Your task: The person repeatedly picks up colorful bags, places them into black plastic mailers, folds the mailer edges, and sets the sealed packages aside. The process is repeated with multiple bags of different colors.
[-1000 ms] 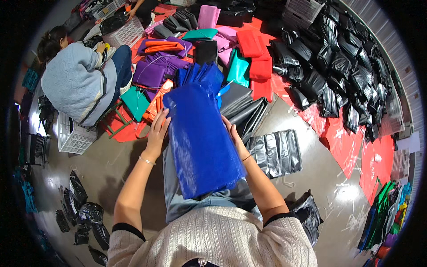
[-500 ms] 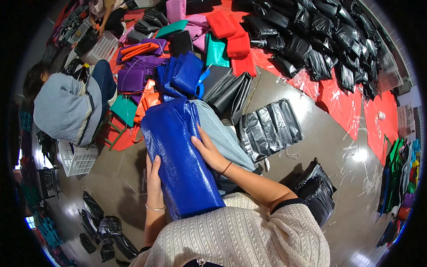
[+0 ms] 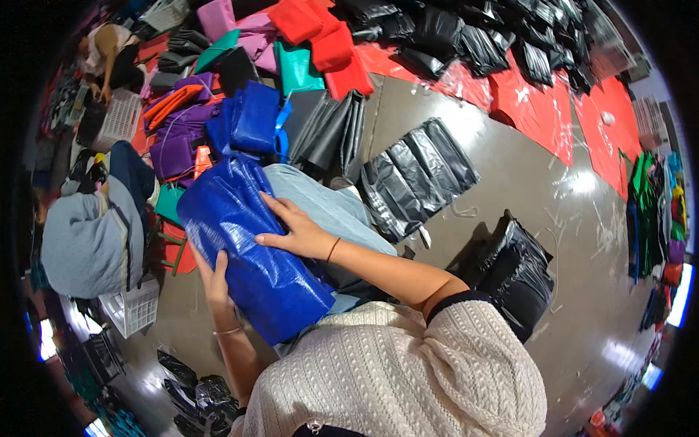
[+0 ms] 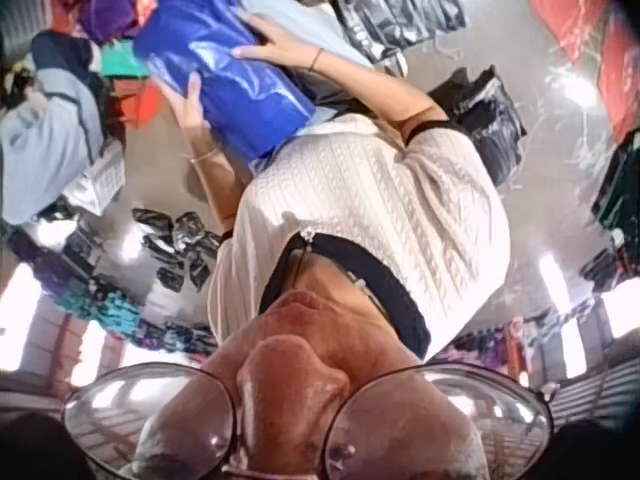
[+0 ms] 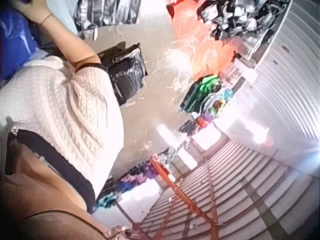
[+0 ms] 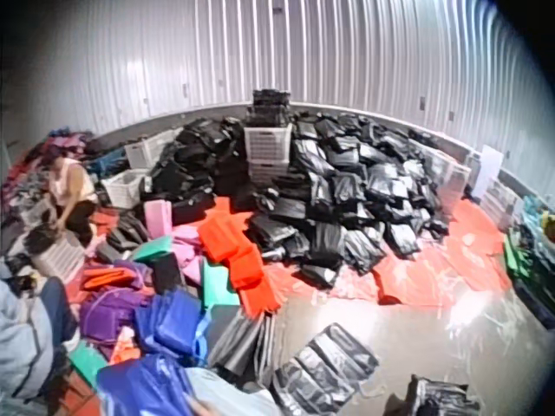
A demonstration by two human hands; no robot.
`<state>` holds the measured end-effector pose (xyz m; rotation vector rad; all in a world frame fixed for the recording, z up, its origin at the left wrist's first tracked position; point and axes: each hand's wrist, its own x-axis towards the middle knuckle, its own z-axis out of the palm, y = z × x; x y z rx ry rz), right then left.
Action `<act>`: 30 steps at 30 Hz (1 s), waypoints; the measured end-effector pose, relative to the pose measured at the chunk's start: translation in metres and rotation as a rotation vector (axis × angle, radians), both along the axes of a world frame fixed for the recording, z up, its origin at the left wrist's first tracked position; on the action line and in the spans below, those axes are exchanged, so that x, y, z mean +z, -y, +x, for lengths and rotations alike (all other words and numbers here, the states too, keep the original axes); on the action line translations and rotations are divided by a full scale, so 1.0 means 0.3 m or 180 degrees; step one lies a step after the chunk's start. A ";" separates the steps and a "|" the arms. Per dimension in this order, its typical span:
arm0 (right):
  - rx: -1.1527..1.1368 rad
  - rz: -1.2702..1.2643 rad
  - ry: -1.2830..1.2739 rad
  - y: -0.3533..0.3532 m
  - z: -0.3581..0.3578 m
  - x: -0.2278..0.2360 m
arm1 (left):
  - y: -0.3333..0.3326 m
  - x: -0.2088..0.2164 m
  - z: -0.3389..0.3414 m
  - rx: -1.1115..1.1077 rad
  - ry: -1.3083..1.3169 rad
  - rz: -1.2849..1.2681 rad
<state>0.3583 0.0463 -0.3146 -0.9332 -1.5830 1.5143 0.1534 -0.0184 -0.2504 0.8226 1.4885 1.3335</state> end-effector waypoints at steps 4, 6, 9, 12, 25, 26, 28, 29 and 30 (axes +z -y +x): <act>0.0136 0.0130 -0.0028 0.047 0.037 0.015 | 0.076 0.010 0.027 -0.0114 -0.0522 -0.0090; 0.0091 0.0140 0.0299 0.058 0.051 0.028 | 0.113 0.019 0.066 0.0181 -0.1056 -0.0332; 0.0278 0.0407 -0.0121 0.021 0.101 -0.023 | 0.129 0.041 0.122 0.0467 -0.3523 0.0261; -0.0318 -0.1227 -0.1452 -0.036 0.220 -0.225 | 0.118 0.051 0.159 -0.1699 -0.5050 0.0489; -0.0783 -0.2181 0.4009 -0.139 0.384 -1.357 | 0.202 0.046 0.151 -0.2309 -0.5043 0.0182; -0.0858 -0.2169 0.4007 -0.153 0.375 -1.364 | 0.206 0.047 0.148 -0.2325 -0.5142 0.0137; -0.0859 -0.2265 0.3989 -0.174 0.363 -1.370 | 0.211 0.046 0.139 -0.2331 -0.5159 0.0127; -0.0825 -0.2250 0.4002 -0.181 0.362 -1.373 | 0.212 0.043 0.132 -0.2332 -0.5163 0.0143; -0.0806 -0.2234 0.4151 -0.185 0.358 -1.378 | 0.213 0.036 0.130 -0.2181 -0.5323 0.0258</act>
